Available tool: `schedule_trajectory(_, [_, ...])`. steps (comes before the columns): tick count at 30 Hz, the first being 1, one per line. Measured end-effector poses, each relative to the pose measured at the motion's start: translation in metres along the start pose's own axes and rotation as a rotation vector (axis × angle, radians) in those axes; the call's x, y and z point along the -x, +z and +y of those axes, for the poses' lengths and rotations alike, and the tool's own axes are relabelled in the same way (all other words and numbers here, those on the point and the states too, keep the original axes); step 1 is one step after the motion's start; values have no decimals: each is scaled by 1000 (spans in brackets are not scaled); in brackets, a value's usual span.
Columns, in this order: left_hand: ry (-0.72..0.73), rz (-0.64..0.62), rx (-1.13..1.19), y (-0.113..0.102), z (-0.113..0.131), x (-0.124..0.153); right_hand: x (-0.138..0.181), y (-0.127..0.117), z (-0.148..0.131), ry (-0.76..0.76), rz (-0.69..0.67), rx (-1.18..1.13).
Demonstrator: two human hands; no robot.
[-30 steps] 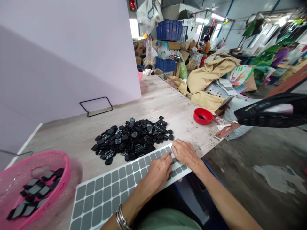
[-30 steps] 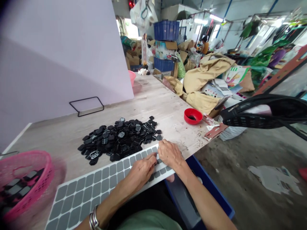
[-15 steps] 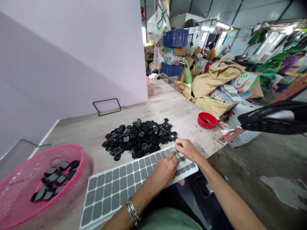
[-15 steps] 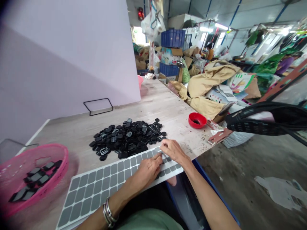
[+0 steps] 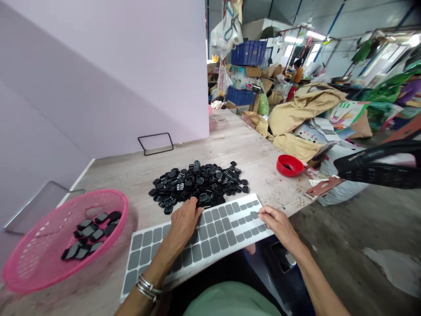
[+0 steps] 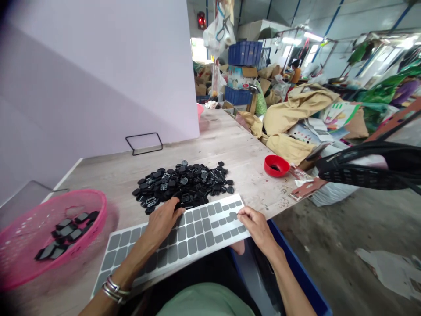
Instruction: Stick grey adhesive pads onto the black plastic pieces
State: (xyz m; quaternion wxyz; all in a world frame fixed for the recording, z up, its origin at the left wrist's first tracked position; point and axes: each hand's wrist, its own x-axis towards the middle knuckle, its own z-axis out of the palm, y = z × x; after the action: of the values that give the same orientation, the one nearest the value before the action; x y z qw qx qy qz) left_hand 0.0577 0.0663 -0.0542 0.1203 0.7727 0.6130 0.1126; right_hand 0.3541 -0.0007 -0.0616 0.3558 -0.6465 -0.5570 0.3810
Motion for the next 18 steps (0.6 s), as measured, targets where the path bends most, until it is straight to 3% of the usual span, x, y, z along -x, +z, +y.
schedule_trajectory(3, [-16, 24, 59, -5, -1, -8, 1, 4, -5, 5, 37, -25])
schedule_trajectory(6, [-79, 54, 364, -12, 0, -12, 8, 11, -14, 13, 25, -123])
schedule_trajectory(8, [-126, -25, 708, -15, 6, -7, 15, 19, -22, 21, -41, -251])
schedule_trajectory(12, [-121, -342, 1288, -9, 35, 18, 28, 40, -35, 14, -230, -484])
schedule_trajectory(14, [-62, -427, 1389, -3, 48, 31, 32, 50, -40, -17, -302, -493])
schedule_trajectory(18, [-5, -445, 1380, 8, 60, 44, 38, 57, -45, -35, -388, -379])
